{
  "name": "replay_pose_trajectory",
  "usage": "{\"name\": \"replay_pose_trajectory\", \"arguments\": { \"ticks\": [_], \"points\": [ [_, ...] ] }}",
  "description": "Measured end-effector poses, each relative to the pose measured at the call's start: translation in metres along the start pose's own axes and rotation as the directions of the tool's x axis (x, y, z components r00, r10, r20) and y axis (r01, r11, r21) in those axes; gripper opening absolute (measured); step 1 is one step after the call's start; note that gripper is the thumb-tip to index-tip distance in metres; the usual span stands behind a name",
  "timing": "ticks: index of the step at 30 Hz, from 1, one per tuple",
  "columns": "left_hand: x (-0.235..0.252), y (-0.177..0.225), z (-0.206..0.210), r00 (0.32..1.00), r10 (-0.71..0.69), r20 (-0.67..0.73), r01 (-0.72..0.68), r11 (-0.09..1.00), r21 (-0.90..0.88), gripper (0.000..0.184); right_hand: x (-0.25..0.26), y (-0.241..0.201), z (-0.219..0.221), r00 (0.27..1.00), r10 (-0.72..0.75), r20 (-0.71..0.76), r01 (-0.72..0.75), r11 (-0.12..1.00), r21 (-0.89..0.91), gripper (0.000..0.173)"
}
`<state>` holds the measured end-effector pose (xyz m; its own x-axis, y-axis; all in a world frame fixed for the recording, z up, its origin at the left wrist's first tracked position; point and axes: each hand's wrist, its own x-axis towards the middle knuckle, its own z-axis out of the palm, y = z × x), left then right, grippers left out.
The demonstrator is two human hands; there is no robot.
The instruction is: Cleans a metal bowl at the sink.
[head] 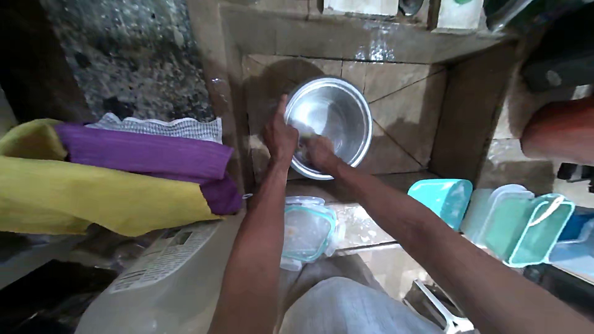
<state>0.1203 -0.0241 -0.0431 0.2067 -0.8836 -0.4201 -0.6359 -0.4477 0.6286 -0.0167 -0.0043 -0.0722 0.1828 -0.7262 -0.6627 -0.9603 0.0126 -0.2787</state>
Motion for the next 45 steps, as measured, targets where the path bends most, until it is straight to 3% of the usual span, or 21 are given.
{"name": "replay_pose_trajectory", "arguments": {
  "ticks": [4, 6, 9, 11, 13, 15, 17, 19, 22, 27, 30, 32, 34, 36, 38, 39, 41, 43, 45],
  "points": [
    [-0.002, 0.002, 0.001, 1.0, -0.003, -0.018, 0.003, 0.999, -0.033, 0.076, 0.023, 0.033, -0.028, 0.958, 0.255, -0.129, -0.253, 0.967, 0.033, 0.044],
    [-0.001, 0.006, 0.001, 1.0, -0.012, -0.012, 0.012, 1.0, -0.022, 0.077, 0.036, 0.016, -0.029, 0.96, 0.2, -0.197, -0.189, 0.979, 0.073, 0.039],
    [-0.002, 0.004, -0.001, 1.0, -0.026, 0.001, 0.027, 0.999, -0.018, 0.077, 0.008, -0.002, -0.006, 0.998, 0.017, -0.061, -0.01, 0.995, 0.103, 0.028],
    [-0.001, 0.003, -0.001, 1.0, -0.012, -0.01, 0.012, 0.999, -0.036, 0.078, 0.0, 0.017, -0.012, 0.995, 0.085, -0.059, -0.08, 0.993, 0.092, 0.028],
    [-0.002, 0.003, 0.001, 1.0, 0.002, -0.021, -0.003, 0.999, -0.04, 0.077, 0.011, 0.039, -0.034, 0.962, 0.235, -0.139, -0.22, 0.969, 0.116, 0.032],
    [-0.001, 0.002, 0.004, 0.999, 0.016, -0.048, -0.018, 0.999, -0.044, 0.076, 0.037, 0.039, -0.042, 0.929, 0.293, -0.227, -0.266, 0.953, 0.143, 0.035],
    [0.0, 0.005, 0.005, 0.999, 0.018, -0.042, -0.02, 0.999, -0.036, 0.076, 0.046, 0.021, -0.025, 0.954, 0.168, -0.248, -0.131, 0.978, 0.16, 0.04],
    [0.001, 0.006, 0.003, 0.999, 0.006, -0.033, -0.007, 1.0, -0.012, 0.071, 0.035, 0.005, -0.003, 0.981, -0.1, -0.167, 0.123, 0.983, 0.132, 0.043],
    [-0.001, 0.007, 0.001, 0.999, 0.009, -0.039, -0.01, 1.0, -0.021, 0.073, 0.013, 0.009, 0.015, 0.929, -0.369, -0.039, 0.369, 0.929, -0.006, 0.038],
    [-0.002, 0.003, 0.003, 1.0, 0.001, -0.029, -0.003, 0.999, -0.044, 0.072, 0.011, 0.016, 0.003, 0.868, -0.493, 0.056, 0.491, 0.84, -0.231, 0.044],
    [0.0, 0.003, 0.002, 1.0, 0.009, -0.01, -0.009, 1.0, -0.03, 0.07, 0.026, 0.024, -0.01, 0.913, -0.404, -0.058, 0.374, 0.884, -0.28, 0.052],
    [-0.001, 0.002, 0.003, 1.0, 0.003, -0.007, -0.003, 0.999, -0.041, 0.075, 0.029, 0.028, -0.028, 0.964, -0.259, -0.064, 0.229, 0.927, -0.298, 0.065],
    [0.0, 0.003, 0.003, 1.0, 0.0, -0.024, -0.001, 0.998, -0.06, 0.075, 0.024, 0.04, -0.04, 0.988, -0.132, -0.075, 0.102, 0.943, -0.317, 0.064],
    [0.0, 0.003, 0.004, 0.999, 0.009, -0.044, -0.012, 0.997, -0.072, 0.076, 0.003, 0.043, -0.045, 0.999, 0.038, 0.014, -0.03, 0.922, -0.385, 0.061],
    [0.001, 0.006, 0.004, 0.998, 0.022, -0.065, -0.028, 0.996, -0.09, 0.076, -0.017, 0.035, -0.047, 0.976, 0.173, 0.136, -0.105, 0.911, -0.399, 0.046],
    [0.001, 0.006, 0.003, 0.998, 0.018, -0.06, -0.023, 0.996, -0.088, 0.076, -0.022, 0.032, -0.043, 0.966, 0.172, 0.192, -0.092, 0.926, -0.365, 0.04],
    [0.002, 0.004, 0.002, 1.0, 0.001, -0.031, -0.004, 0.997, -0.071, 0.077, -0.018, 0.029, -0.025, 0.964, 0.027, 0.263, 0.024, 0.982, -0.189, 0.037],
    [0.002, 0.004, 0.004, 1.0, -0.001, -0.019, 0.0, 0.998, -0.06, 0.077, 0.001, 0.019, -0.004, 0.972, -0.152, 0.178, 0.144, 0.988, 0.056, 0.036],
    [0.004, 0.001, 0.004, 0.999, 0.021, -0.027, -0.023, 0.997, -0.068, 0.075, 0.025, -0.004, -0.001, 0.983, -0.184, -0.022, 0.184, 0.955, 0.231, 0.03]
  ]
}}
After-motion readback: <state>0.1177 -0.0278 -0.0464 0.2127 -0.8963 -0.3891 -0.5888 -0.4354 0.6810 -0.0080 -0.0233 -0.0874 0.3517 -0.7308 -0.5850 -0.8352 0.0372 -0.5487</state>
